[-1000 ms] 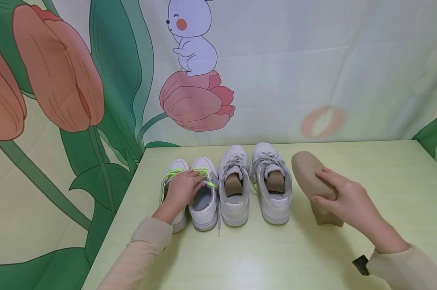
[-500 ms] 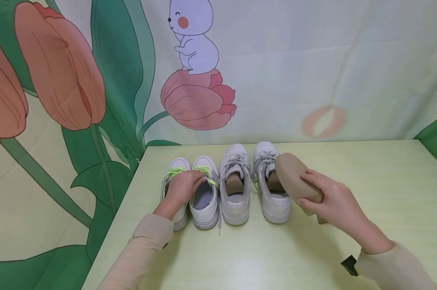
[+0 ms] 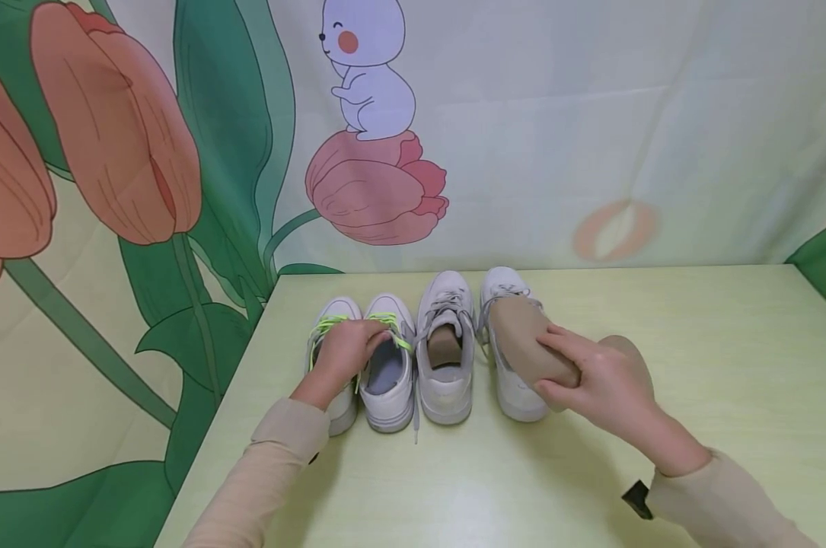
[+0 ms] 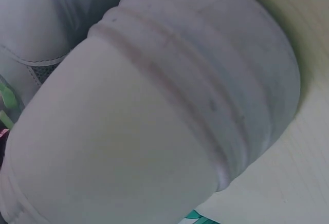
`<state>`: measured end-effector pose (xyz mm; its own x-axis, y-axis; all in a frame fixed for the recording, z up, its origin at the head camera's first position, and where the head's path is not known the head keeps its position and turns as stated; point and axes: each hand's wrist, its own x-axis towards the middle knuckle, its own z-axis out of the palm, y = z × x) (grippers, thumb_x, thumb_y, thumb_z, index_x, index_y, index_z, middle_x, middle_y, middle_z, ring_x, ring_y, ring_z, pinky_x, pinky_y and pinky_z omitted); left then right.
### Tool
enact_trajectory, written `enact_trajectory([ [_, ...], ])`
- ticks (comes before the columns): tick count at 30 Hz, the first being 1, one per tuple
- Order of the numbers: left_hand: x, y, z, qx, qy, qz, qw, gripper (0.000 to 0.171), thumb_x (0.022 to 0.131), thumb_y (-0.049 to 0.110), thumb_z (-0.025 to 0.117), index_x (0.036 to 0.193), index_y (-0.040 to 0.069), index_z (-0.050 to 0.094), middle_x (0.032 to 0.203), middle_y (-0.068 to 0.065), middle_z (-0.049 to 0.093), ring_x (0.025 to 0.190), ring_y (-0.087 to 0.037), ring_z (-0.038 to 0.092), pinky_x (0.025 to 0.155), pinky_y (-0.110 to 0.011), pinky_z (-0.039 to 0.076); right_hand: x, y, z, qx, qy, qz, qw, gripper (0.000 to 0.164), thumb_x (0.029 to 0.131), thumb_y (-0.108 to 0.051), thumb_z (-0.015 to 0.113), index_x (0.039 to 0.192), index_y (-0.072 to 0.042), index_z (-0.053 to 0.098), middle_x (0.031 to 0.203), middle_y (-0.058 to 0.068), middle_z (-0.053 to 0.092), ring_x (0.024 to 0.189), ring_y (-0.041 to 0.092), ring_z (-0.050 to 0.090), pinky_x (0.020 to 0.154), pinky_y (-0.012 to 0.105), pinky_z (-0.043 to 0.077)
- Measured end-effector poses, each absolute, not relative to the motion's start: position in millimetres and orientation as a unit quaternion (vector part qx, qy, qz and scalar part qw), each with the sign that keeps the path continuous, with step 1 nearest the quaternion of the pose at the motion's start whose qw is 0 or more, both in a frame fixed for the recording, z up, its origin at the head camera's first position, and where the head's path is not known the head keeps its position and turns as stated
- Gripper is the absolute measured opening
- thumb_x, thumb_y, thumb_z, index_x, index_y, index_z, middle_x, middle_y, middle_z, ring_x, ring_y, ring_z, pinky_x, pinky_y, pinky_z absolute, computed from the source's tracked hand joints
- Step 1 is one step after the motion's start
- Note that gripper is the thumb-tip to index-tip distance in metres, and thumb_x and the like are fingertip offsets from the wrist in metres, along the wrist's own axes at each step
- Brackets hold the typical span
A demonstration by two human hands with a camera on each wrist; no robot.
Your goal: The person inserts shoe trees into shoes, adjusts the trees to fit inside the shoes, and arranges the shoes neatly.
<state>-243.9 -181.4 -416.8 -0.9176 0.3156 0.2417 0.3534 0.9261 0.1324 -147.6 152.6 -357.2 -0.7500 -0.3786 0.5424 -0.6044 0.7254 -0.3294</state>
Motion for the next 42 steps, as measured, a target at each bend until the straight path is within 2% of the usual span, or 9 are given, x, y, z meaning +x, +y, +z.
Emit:
enact_trajectory([
  [16, -246, -183, -414, -0.151, -0.979, -0.101, 0.088, 0.025, 0.086, 0.034, 0.053, 0.100, 0.020, 0.068, 0.092, 0.000, 0.069, 0.086, -0.020, 0.064, 0.076, -0.036, 0.048, -146, 126, -358, 0.296, -0.904, 0.277, 0.136, 0.052, 0.072, -0.025, 0.071, 0.118, -0.007, 0.056, 0.123, 0.013, 0.054, 0.107, 0.030, 0.055, 0.082, 0.040, 0.047],
  [21, -246, -184, -414, -0.152, -0.979, -0.102, 0.089, 0.025, 0.086, 0.034, 0.053, 0.099, 0.020, 0.068, 0.093, 0.000, 0.069, 0.086, -0.020, 0.064, 0.076, -0.036, 0.048, -143, 112, -358, 0.309, -0.898, 0.279, 0.138, 0.052, 0.070, -0.027, 0.071, 0.116, -0.007, 0.058, 0.120, 0.012, 0.056, 0.109, 0.026, 0.054, 0.084, 0.040, 0.046],
  [29, -246, -186, -413, -0.162, -0.977, -0.108, 0.085, 0.024, 0.086, 0.033, 0.054, 0.101, 0.021, 0.068, 0.095, 0.000, 0.068, 0.087, -0.021, 0.064, 0.077, -0.037, 0.048, -138, 90, -366, 0.347, -0.884, 0.267, 0.163, 0.049, 0.068, -0.024, 0.072, 0.111, -0.005, 0.060, 0.114, 0.014, 0.060, 0.102, 0.025, 0.059, 0.078, 0.035, 0.050],
  [42, -245, -194, -418, -0.176, -0.967, -0.153, 0.099, 0.020, 0.085, 0.030, 0.056, 0.092, 0.017, 0.070, 0.089, 0.000, 0.069, 0.083, -0.019, 0.064, 0.074, -0.036, 0.048, -130, 62, -373, 0.370, -0.883, 0.236, 0.167, 0.050, 0.069, -0.029, 0.069, 0.112, -0.006, 0.060, 0.114, 0.013, 0.060, 0.097, 0.025, 0.062, 0.076, 0.032, 0.051],
])
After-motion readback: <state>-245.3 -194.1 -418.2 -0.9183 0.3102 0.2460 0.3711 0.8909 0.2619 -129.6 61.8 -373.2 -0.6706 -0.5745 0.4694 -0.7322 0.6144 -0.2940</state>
